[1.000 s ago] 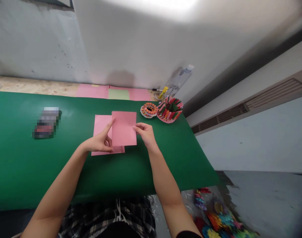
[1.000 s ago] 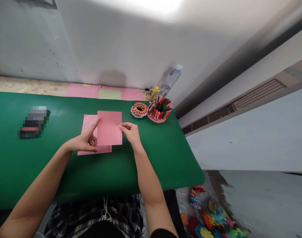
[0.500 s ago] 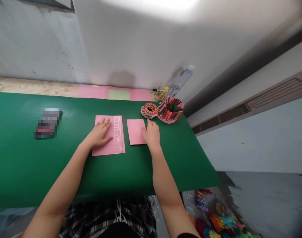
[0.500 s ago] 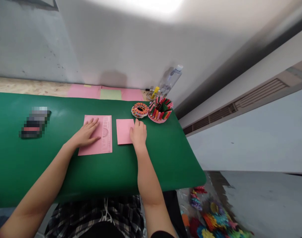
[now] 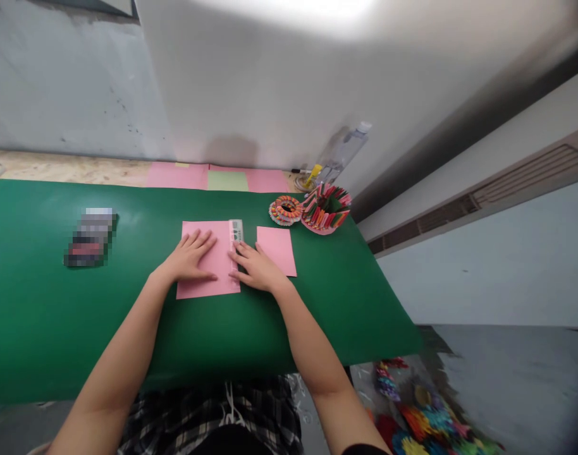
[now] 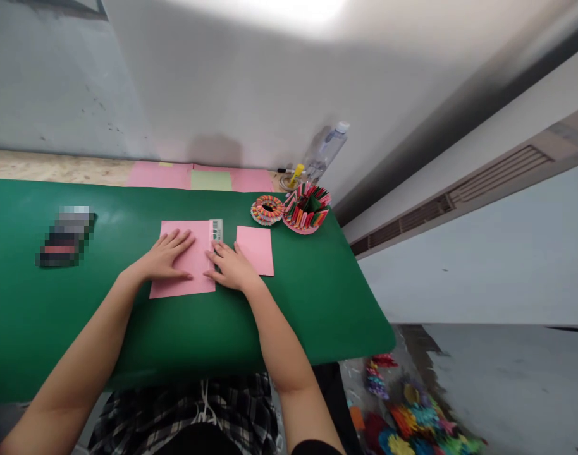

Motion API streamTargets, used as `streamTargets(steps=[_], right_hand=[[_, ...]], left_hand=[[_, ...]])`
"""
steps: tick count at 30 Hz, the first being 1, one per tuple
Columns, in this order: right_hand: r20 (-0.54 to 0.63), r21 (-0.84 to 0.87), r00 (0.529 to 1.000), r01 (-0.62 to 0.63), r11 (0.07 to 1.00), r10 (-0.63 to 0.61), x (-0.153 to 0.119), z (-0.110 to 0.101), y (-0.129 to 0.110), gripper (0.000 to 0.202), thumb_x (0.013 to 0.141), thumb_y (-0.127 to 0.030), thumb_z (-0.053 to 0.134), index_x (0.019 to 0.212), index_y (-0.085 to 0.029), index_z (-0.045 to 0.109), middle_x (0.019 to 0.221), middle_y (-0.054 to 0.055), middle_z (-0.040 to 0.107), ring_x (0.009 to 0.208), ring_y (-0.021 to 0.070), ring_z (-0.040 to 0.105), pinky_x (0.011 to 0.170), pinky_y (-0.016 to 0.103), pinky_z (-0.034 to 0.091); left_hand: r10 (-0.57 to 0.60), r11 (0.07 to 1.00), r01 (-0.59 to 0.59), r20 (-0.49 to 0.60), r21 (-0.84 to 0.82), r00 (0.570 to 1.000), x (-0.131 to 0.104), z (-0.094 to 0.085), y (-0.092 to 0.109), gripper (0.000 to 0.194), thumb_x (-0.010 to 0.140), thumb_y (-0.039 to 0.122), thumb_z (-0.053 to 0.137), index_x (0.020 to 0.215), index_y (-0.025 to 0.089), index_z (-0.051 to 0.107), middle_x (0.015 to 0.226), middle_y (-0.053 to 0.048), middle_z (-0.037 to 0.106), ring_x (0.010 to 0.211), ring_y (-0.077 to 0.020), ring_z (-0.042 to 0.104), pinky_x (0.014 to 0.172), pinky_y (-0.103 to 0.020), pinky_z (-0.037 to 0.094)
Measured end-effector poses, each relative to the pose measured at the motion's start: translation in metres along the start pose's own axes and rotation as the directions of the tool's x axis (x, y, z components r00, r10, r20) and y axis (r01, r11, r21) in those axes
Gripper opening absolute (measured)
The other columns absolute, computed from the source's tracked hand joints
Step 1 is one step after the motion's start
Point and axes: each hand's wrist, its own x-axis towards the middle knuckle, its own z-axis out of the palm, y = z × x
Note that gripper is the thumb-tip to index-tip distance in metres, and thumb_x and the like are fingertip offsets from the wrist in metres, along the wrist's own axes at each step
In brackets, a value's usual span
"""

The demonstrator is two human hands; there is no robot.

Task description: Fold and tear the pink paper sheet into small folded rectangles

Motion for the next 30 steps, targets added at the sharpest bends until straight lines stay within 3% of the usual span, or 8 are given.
streamTargets(steps=[4,12,15,18,21,24,30], right_hand=[[0.007,0.012,0.996,-0.084,0.996,0.084,-0.010,-0.013,0.016,0.055,0.088,-0.049,0.047,0.135,-0.020,0.046,0.147,0.014,0.033,0.137,0.0292,0.031,0.109,0.056,0.023],[-0.005,0.026,0.996,-0.087,0.996,0.087,-0.014,-0.016,0.019,0.056,0.085,-0.044,0.054,0.134,-0.019,0.047,0.145,0.015,0.038,0.135,0.0276,0.034,0.111,0.053,0.021],[-0.021,0.029,0.990,-0.136,0.990,0.137,-0.016,-0.019,0.020,0.066,0.082,-0.048,0.056,0.140,-0.020,0.039,0.149,0.016,0.029,0.138,0.0288,0.027,0.112,0.051,0.018],[-0.011,0.056,0.975,-0.220,0.974,0.221,-0.021,-0.023,0.022,0.080,0.077,-0.060,0.056,0.144,-0.025,0.029,0.154,0.013,0.015,0.142,0.0323,0.011,0.113,0.053,0.012],[0.090,0.072,0.940,-0.334,0.940,0.328,-0.025,-0.026,0.023,0.092,0.070,-0.072,0.054,0.146,-0.032,0.020,0.156,0.009,-0.003,0.142,0.0351,-0.008,0.111,0.057,0.005],[0.213,0.056,0.882,-0.440,0.896,0.420,-0.027,-0.024,0.024,0.100,0.065,-0.075,0.057,0.146,-0.036,0.014,0.154,0.007,-0.019,0.139,0.0389,-0.017,0.109,0.060,-0.001],[0.275,0.036,0.863,-0.450,0.892,0.424,-0.025,-0.021,0.022,0.105,0.064,-0.068,0.064,0.147,-0.034,0.008,0.154,0.009,-0.019,0.138,0.0406,-0.017,0.109,0.060,-0.001]], left_hand=[[-0.009,0.999,0.010,0.015,-0.036,1.000,0.001,-0.004,0.001,0.107,0.065,0.072,0.059,0.148,0.020,0.015,0.154,-0.012,0.015,0.141,-0.0384,0.009,0.112,-0.053,0.009],[-0.019,0.998,0.019,0.000,-0.059,1.000,-0.008,-0.008,0.010,0.114,0.057,0.072,0.065,0.146,0.014,0.023,0.151,-0.019,0.021,0.140,-0.0392,0.012,0.111,-0.049,0.016],[-0.033,0.998,0.031,-0.020,-0.055,0.999,-0.007,-0.008,0.011,0.121,0.053,0.074,0.066,0.147,0.014,0.019,0.154,-0.019,0.012,0.139,-0.0411,0.013,0.110,-0.050,0.018],[-0.045,0.998,0.046,0.014,-0.035,0.999,-0.005,-0.007,0.010,0.126,0.051,0.075,0.066,0.148,0.013,0.013,0.154,-0.018,0.010,0.139,-0.0411,0.011,0.111,-0.050,0.016],[-0.049,0.999,0.050,0.046,-0.021,0.998,-0.004,-0.008,0.010,0.125,0.054,0.075,0.064,0.148,0.011,0.011,0.154,-0.017,0.010,0.140,-0.0388,0.009,0.112,-0.048,0.014],[-0.054,0.998,0.055,0.076,-0.016,0.996,-0.004,-0.010,0.011,0.126,0.055,0.074,0.064,0.148,0.008,0.011,0.154,-0.017,0.008,0.141,-0.0376,0.006,0.113,-0.046,0.012],[-0.049,0.996,0.055,0.084,-0.070,0.995,-0.002,-0.011,0.011,0.123,0.055,0.072,0.065,0.148,0.010,0.014,0.154,-0.017,0.009,0.141,-0.0382,0.004,0.113,-0.048,0.012]])
